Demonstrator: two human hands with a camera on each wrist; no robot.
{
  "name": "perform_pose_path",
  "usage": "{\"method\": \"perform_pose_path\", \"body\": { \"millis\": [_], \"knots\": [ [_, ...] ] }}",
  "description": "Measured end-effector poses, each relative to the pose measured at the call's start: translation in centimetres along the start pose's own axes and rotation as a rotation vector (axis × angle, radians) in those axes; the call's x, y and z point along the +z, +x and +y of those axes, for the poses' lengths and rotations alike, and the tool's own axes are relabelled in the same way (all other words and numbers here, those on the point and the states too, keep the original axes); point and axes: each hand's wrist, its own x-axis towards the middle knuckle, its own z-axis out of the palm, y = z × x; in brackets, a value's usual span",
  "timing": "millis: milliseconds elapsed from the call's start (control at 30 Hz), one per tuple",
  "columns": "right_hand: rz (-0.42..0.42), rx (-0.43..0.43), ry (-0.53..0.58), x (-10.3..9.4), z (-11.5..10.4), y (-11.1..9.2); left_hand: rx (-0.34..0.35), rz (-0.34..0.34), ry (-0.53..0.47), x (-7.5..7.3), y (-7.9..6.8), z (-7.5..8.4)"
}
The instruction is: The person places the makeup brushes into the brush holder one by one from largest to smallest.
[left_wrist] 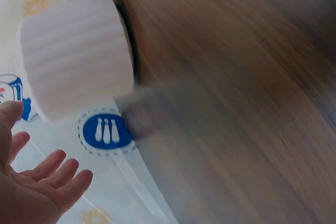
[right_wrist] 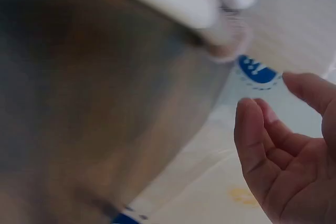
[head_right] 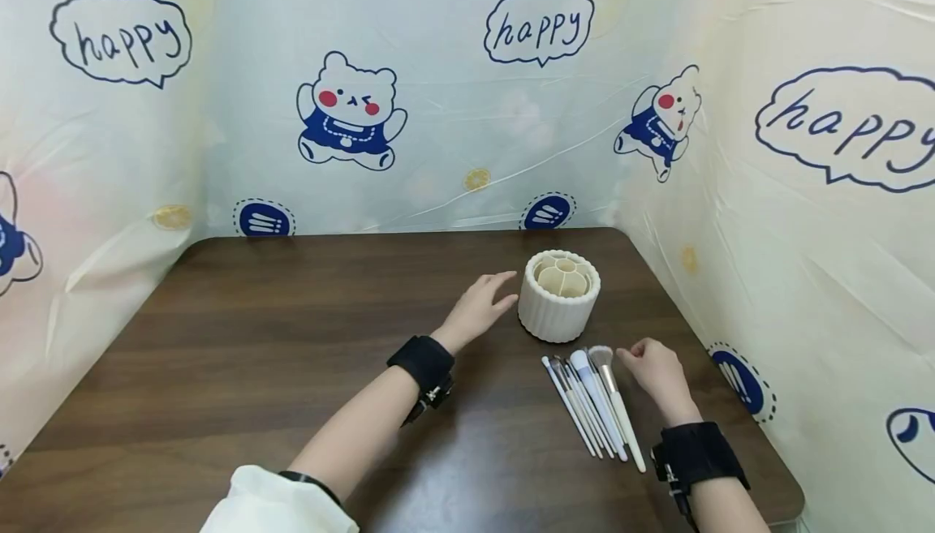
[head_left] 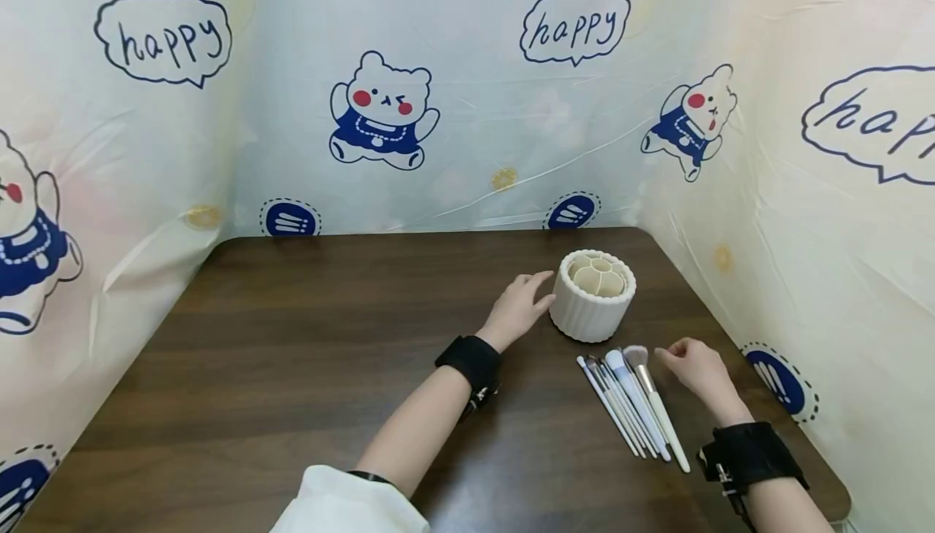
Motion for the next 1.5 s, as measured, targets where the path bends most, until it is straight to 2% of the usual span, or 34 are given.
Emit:
{"method": "perform_pose_path", "body": {
  "millis": [167,333,667,967,1200,1300,1500],
  "knots": [
    [-0.093,0.059,0.066,1.5,1.2,-0.2,-0.007,-0.073,-0.053,1.4,0.7,1.5],
    [-0.13,0.08,0.06,3.0,1.2,-0.2,-0.041,-0.12,-0.063,2.4,0.9,2.1],
    [-0.184,0.122,0.1,4.4,0.9,-0.5,-0.11,-0.078,-0.011,3.3,0.7,2.4],
    [-0.198,0.115,0.227,5.2,0.4,-0.2,-0.092,-0.045,-0.025,3.2,0.5,1.7],
    [-0.189,0.125,0.253,5.3,0.2,-0.1,-0.114,-0.027,-0.086,3.6,0.5,1.5],
    [-0.2,0.133,0.287,5.0,0.6,-0.2,-0.124,-0.025,-0.119,4.0,0.7,1.5],
    [-0.245,0.14,0.366,4.3,2.0,-0.5,-0.1,-0.032,-0.176,4.5,0.8,1.8]
  ]
}}
